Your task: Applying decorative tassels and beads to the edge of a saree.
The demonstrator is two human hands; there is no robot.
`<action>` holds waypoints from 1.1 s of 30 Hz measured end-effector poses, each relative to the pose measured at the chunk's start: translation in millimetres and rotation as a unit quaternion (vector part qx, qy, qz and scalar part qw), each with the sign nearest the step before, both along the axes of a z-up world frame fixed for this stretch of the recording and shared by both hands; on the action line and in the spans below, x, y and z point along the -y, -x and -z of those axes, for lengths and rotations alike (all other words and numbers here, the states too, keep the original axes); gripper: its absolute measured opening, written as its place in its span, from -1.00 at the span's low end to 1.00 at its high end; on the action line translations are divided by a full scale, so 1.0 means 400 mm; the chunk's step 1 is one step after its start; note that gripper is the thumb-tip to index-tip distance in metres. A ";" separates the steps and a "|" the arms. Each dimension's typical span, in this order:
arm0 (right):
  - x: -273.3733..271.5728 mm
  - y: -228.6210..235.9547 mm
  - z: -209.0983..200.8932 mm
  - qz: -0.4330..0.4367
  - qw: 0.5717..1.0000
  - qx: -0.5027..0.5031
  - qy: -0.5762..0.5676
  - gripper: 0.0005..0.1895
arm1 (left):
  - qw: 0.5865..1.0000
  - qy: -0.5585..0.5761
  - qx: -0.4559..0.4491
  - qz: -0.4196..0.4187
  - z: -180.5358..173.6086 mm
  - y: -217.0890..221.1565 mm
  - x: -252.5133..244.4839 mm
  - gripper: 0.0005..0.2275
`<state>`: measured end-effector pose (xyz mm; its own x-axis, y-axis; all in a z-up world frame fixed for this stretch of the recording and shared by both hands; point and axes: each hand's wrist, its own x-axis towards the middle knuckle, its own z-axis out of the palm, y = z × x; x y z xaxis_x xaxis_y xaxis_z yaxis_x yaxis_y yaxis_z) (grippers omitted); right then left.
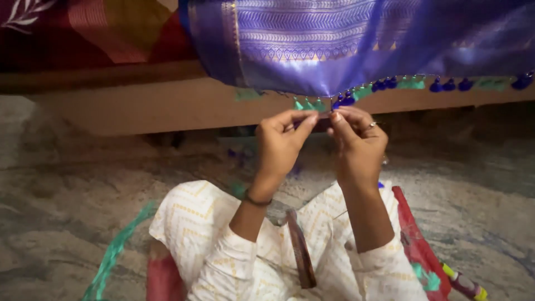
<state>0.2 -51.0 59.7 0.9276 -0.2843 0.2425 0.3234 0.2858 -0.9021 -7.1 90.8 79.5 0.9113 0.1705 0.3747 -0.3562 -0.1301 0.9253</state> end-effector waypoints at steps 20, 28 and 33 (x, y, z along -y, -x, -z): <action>0.007 -0.032 0.012 -0.124 0.958 -0.072 -0.250 -0.88 | 0.984 0.153 -0.085 0.028 -0.033 0.019 0.042 -0.82; 0.016 -0.014 -0.004 -0.106 0.990 -0.053 -0.076 -0.92 | 0.998 -0.051 -0.027 -0.026 -0.034 0.002 0.043 -0.86; 0.035 0.041 -0.075 0.128 0.894 0.162 0.397 -0.97 | 0.991 -0.118 0.044 -0.038 -0.112 0.030 0.036 -0.81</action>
<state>-16.1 -65.0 89.5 0.7016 -0.0966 0.7060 0.5670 -0.5245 -0.6352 -19.0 76.3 124.1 0.8615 0.1355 0.4893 -0.4147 -0.3684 0.8321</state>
